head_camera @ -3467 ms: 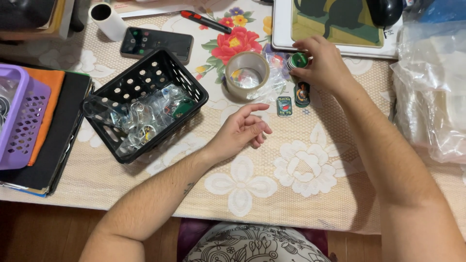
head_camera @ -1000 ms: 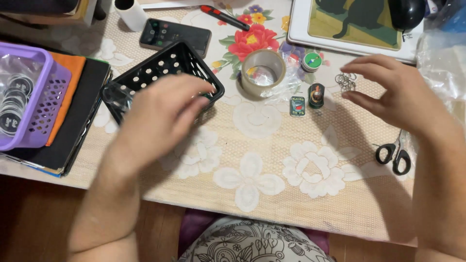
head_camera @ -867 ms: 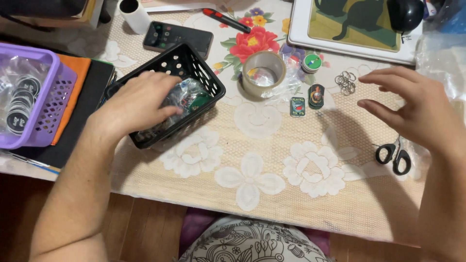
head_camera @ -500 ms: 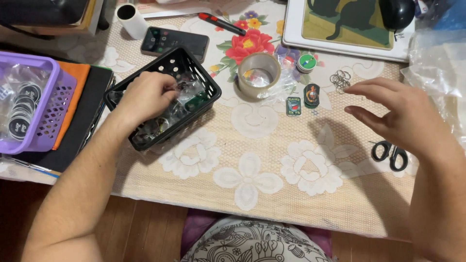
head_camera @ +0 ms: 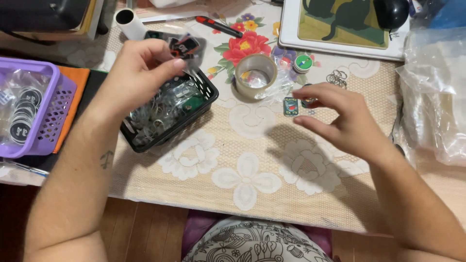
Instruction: The person assembles keychains by attaching metal rings to small decorative tags. They remove tags from plastic packaging, open split rings, link them to the tags, and place the finished keychains on the table.
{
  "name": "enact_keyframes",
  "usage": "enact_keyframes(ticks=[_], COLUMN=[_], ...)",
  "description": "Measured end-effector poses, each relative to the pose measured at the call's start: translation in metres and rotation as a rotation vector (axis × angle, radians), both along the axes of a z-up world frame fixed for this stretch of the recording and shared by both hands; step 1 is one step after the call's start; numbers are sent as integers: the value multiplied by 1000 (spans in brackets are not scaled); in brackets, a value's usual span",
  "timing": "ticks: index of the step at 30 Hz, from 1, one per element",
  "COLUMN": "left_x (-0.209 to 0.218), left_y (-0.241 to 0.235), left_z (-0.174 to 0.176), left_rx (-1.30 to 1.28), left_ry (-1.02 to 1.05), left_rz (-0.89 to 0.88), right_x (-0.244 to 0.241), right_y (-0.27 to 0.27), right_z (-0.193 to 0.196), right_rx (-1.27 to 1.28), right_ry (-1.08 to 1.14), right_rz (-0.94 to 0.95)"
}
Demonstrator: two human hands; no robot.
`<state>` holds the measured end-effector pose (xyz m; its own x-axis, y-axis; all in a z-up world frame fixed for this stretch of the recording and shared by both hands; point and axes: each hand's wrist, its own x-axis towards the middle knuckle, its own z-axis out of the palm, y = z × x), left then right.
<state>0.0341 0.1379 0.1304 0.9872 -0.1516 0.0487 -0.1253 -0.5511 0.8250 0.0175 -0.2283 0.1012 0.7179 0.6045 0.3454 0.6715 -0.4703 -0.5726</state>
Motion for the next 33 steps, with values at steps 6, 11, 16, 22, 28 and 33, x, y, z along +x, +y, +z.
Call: enact_keyframes(ticks=[6,11,16,22,28,33], left_x=[-43,-30,-38,-56,-57,-56], left_y=[-96,-119,-123,-95,88,311], left_z=[-17,-92,-86,-65,-24,-86], left_rx=[-269,-507,-552,-363,1280,1090], left_ry=[178,149,56,-225,-1124,-573], left_rz=[-186,-345,-256,-182,587,645], right_x=[-12,-7,-10,-12,-17,-8], right_y=[30,23,21,26,11,-13], right_z=[-9,-41,-41,-65,-51,-70], right_rx=[392,541,569,604,435,452], right_ry=[421,505,580,618,632,599], right_rz=[-18,-182,-255,-222,-247,-330])
